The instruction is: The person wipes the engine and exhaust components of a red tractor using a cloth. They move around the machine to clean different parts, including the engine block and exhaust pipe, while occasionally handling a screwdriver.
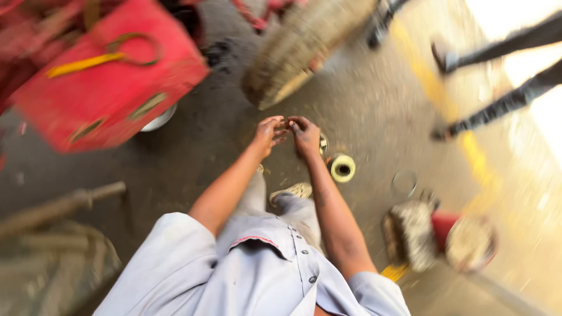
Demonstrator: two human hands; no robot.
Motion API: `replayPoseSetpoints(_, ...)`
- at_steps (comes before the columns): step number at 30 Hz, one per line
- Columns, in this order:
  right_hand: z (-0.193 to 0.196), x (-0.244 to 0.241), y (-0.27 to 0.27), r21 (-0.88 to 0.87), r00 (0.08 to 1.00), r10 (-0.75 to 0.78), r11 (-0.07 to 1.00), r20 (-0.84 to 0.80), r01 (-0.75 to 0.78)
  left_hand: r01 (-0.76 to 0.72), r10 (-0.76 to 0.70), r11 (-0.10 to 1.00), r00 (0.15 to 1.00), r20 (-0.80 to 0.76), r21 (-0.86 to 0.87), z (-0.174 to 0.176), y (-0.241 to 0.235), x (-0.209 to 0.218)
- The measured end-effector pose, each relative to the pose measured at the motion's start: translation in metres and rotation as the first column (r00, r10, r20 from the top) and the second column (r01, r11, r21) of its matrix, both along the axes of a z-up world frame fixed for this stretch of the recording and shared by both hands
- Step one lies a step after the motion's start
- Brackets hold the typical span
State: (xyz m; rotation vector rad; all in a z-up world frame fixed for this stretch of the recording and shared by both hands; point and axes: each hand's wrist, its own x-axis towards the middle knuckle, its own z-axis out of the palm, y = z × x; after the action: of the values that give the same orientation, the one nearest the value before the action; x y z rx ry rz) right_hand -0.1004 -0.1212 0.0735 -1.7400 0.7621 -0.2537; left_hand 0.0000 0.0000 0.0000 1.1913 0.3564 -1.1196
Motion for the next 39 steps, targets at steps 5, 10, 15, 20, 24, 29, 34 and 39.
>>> replayPoseSetpoints(5, 0.071, 0.082, 0.054, 0.235, 0.975, 0.139, 0.956, 0.172, -0.177, -0.305, 0.311, 0.948, 0.948, 0.060, -0.092, 0.141, 0.079, 0.070)
replayPoseSetpoints(10, 0.109, 0.218, 0.093, 0.043, 0.916, 0.332, 0.936, 0.224, -0.350, -0.552, 0.594, 0.789, 0.798, 0.102, -0.269, 0.178, 0.129, 0.153)
replayPoseSetpoints(15, 0.112, 0.379, 0.139, 0.180, 0.864, 0.297, 0.901, 0.407, -0.394, -0.581, 0.652, 0.749, 0.732, 0.200, -0.317, 0.188, 0.176, 0.284)
replayPoseSetpoints(20, 0.130, 0.463, 0.149, 0.237, 0.860, 0.331, 0.866, 0.388, -0.441, -0.560, 0.745, 0.598, 0.652, 0.140, -0.573, 0.188, 0.206, 0.400)
replayPoseSetpoints(24, 0.188, 0.510, 0.159, 0.335, 0.884, 0.274, 0.850, 0.379, -0.407, -0.570, 0.760, 0.579, 0.636, 0.134, -0.583, 0.219, 0.203, 0.447)
replayPoseSetpoints(29, 0.208, 0.538, 0.151, 0.372, 0.885, 0.266, 0.832, 0.381, -0.411, -0.627, 0.861, 0.405, 0.506, 0.047, -0.666, 0.239, 0.189, 0.464)
replayPoseSetpoints(34, 0.231, 0.592, 0.138, 0.267, 0.796, 0.293, 0.833, 0.530, -0.484, -0.697, 0.940, 0.270, 0.342, 0.024, -0.665, 0.253, 0.174, 0.479)
replayPoseSetpoints(39, 0.235, 0.644, 0.134, 0.089, 0.673, 0.487, 0.770, 0.556, -0.631, -0.772, 0.980, 0.186, 0.194, 0.054, -0.608, 0.263, 0.172, 0.490)
